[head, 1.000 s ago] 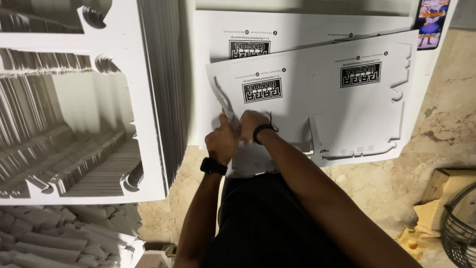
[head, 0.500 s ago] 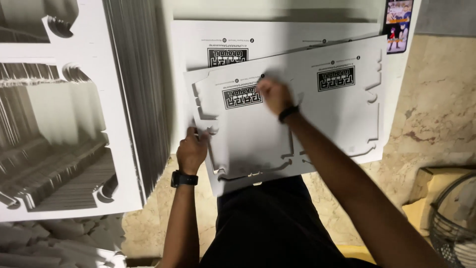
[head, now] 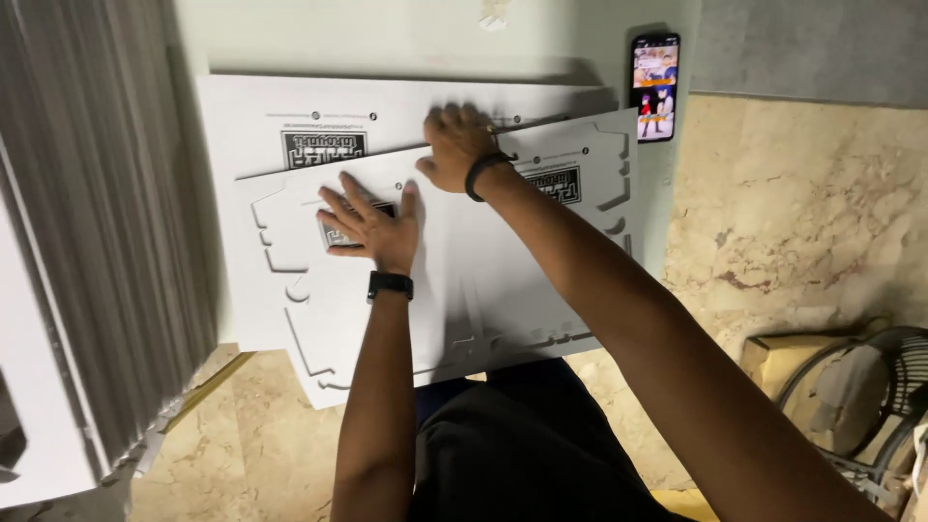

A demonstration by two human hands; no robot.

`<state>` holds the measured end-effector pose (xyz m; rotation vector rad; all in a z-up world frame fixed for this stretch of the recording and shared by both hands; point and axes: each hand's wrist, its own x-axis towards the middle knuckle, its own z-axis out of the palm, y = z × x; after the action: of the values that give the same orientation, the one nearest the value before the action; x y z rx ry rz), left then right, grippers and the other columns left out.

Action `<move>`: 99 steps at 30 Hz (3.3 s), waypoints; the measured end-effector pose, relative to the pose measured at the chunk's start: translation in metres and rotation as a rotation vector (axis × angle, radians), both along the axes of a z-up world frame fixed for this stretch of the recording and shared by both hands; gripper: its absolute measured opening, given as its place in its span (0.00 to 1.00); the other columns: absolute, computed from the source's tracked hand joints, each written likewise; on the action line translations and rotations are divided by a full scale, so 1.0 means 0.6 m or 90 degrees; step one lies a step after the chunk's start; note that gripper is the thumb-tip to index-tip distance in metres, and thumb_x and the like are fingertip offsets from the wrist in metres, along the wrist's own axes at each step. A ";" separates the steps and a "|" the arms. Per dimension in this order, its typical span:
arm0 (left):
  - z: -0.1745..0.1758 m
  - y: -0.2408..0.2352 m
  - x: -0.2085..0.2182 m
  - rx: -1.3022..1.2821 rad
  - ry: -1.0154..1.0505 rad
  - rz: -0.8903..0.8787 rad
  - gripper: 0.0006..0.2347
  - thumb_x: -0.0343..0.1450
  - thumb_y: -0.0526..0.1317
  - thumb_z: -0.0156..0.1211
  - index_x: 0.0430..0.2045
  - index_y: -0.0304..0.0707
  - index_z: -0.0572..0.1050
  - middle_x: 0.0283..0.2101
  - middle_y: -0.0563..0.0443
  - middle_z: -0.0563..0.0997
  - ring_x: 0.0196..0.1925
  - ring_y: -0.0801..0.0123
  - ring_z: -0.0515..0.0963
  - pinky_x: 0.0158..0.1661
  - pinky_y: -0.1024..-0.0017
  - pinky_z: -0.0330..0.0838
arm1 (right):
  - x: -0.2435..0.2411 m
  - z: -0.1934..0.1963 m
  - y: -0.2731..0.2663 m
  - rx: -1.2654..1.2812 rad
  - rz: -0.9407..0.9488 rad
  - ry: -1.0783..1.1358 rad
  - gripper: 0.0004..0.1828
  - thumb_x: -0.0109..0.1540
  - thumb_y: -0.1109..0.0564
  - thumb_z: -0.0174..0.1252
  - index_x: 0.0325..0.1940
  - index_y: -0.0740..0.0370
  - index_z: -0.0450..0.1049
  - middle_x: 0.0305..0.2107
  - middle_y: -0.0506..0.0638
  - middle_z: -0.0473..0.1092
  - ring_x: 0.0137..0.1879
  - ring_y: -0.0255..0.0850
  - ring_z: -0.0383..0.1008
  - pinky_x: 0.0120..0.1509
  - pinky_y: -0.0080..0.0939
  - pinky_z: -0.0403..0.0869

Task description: Manually removing waste material from die-cut cardboard sheets and stacking the finished shapes.

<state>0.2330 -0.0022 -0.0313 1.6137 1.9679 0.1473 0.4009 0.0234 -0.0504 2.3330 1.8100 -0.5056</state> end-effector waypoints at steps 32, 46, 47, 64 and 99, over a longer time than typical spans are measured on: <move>0.074 0.013 0.029 -0.167 0.065 -0.045 0.43 0.69 0.77 0.38 0.76 0.64 0.31 0.78 0.42 0.23 0.77 0.40 0.18 0.63 0.24 0.15 | 0.023 0.079 0.022 -0.145 0.063 0.237 0.25 0.69 0.43 0.42 0.70 0.48 0.63 0.54 0.58 0.68 0.71 0.61 0.59 0.67 0.75 0.46; 0.033 0.016 0.040 -0.124 0.138 -0.008 0.48 0.65 0.73 0.57 0.76 0.66 0.36 0.80 0.43 0.32 0.79 0.45 0.24 0.66 0.27 0.18 | -0.013 0.022 0.003 -0.053 -0.050 0.239 0.12 0.62 0.47 0.59 0.47 0.50 0.71 0.42 0.50 0.75 0.58 0.52 0.74 0.55 0.64 0.75; 0.026 0.014 0.045 -0.109 0.167 -0.005 0.50 0.65 0.74 0.59 0.76 0.64 0.35 0.80 0.42 0.33 0.79 0.44 0.25 0.66 0.26 0.20 | -0.008 0.010 0.000 -0.050 -0.058 0.236 0.12 0.60 0.48 0.60 0.46 0.50 0.71 0.41 0.50 0.74 0.57 0.52 0.75 0.54 0.62 0.75; 0.038 0.021 0.043 -0.143 0.162 -0.007 0.51 0.67 0.72 0.57 0.76 0.56 0.29 0.79 0.42 0.27 0.78 0.43 0.20 0.65 0.24 0.18 | -0.030 0.028 -0.015 -0.009 -0.008 0.254 0.16 0.63 0.48 0.59 0.56 0.38 0.76 0.48 0.46 0.76 0.61 0.49 0.74 0.62 0.56 0.71; -0.010 0.019 0.051 -0.188 0.353 -0.086 0.31 0.80 0.56 0.34 0.77 0.48 0.36 0.78 0.49 0.23 0.76 0.42 0.16 0.64 0.22 0.16 | -0.203 -0.030 0.049 0.537 -0.031 0.115 0.16 0.59 0.38 0.55 0.28 0.50 0.65 0.27 0.46 0.59 0.36 0.46 0.68 0.38 0.48 0.69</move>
<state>0.2634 0.0092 -0.0373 1.6968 2.1282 -0.6808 0.2791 0.0526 -0.0685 2.9086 2.3925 0.0944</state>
